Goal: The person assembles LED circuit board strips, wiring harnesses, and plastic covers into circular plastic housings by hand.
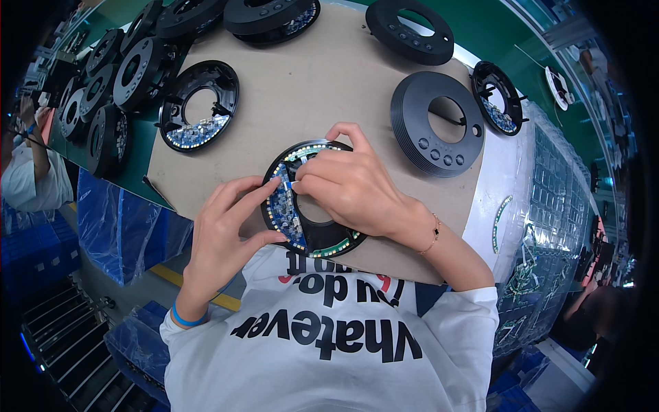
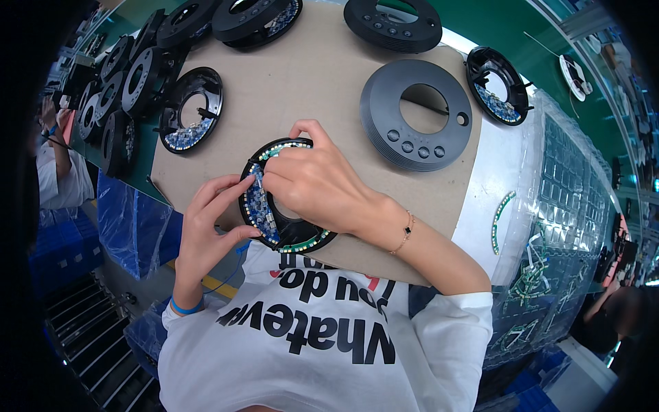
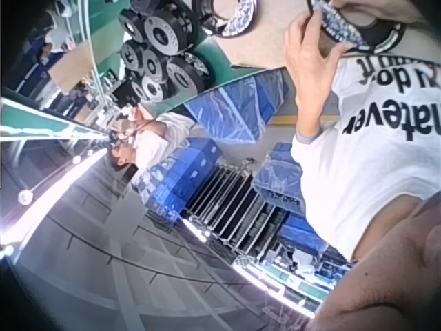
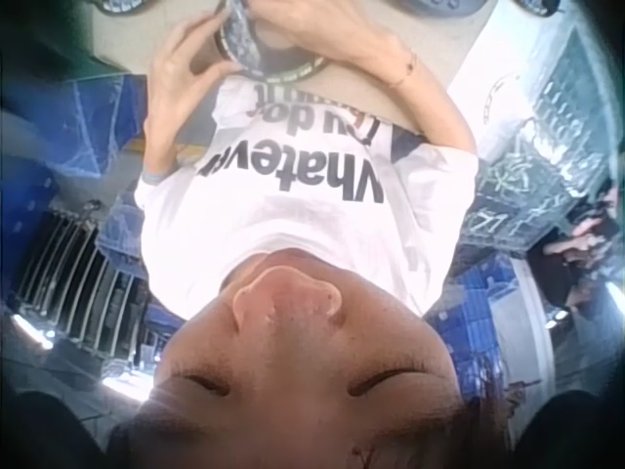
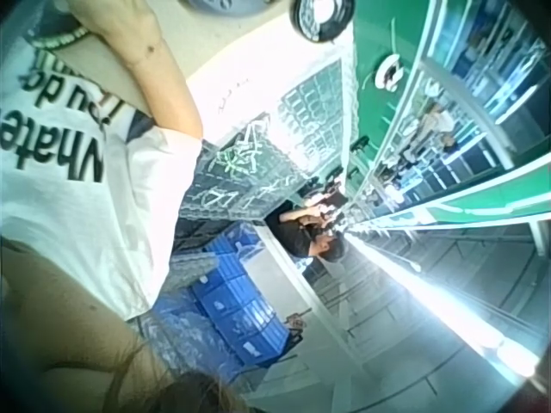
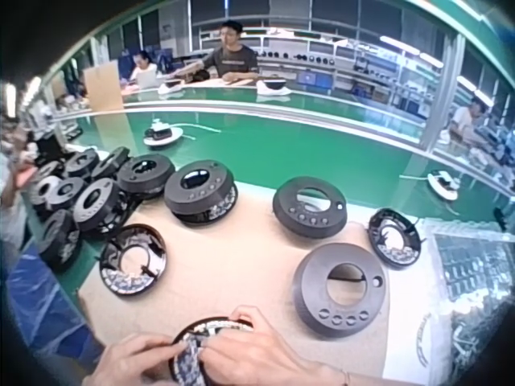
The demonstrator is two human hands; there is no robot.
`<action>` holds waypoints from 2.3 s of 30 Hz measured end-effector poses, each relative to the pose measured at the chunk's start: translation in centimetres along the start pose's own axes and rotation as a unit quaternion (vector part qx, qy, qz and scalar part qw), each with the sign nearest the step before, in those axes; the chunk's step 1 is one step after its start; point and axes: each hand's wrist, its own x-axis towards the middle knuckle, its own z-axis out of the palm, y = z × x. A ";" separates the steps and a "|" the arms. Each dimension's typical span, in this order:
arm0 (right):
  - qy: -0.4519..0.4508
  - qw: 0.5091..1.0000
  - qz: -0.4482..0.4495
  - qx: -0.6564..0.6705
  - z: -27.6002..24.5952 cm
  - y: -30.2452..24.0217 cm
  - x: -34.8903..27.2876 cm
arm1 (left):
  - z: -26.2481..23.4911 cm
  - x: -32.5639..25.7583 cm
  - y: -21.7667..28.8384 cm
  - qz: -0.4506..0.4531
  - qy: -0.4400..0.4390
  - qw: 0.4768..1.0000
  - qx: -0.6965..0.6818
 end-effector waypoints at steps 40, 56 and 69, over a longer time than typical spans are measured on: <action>0.031 0.997 0.033 0.065 0.7 0.0 0.2 | -0.6 0.1 0.1 0.059 -0.027 0.989 0.135; -0.002 1.000 0.017 0.008 0.4 -0.6 -0.1 | -1.8 1.3 0.7 0.126 -0.099 0.957 0.242; -0.067 0.997 0.035 0.014 -4.1 1.4 1.7 | -0.2 0.1 -2.9 0.017 0.114 0.993 -0.019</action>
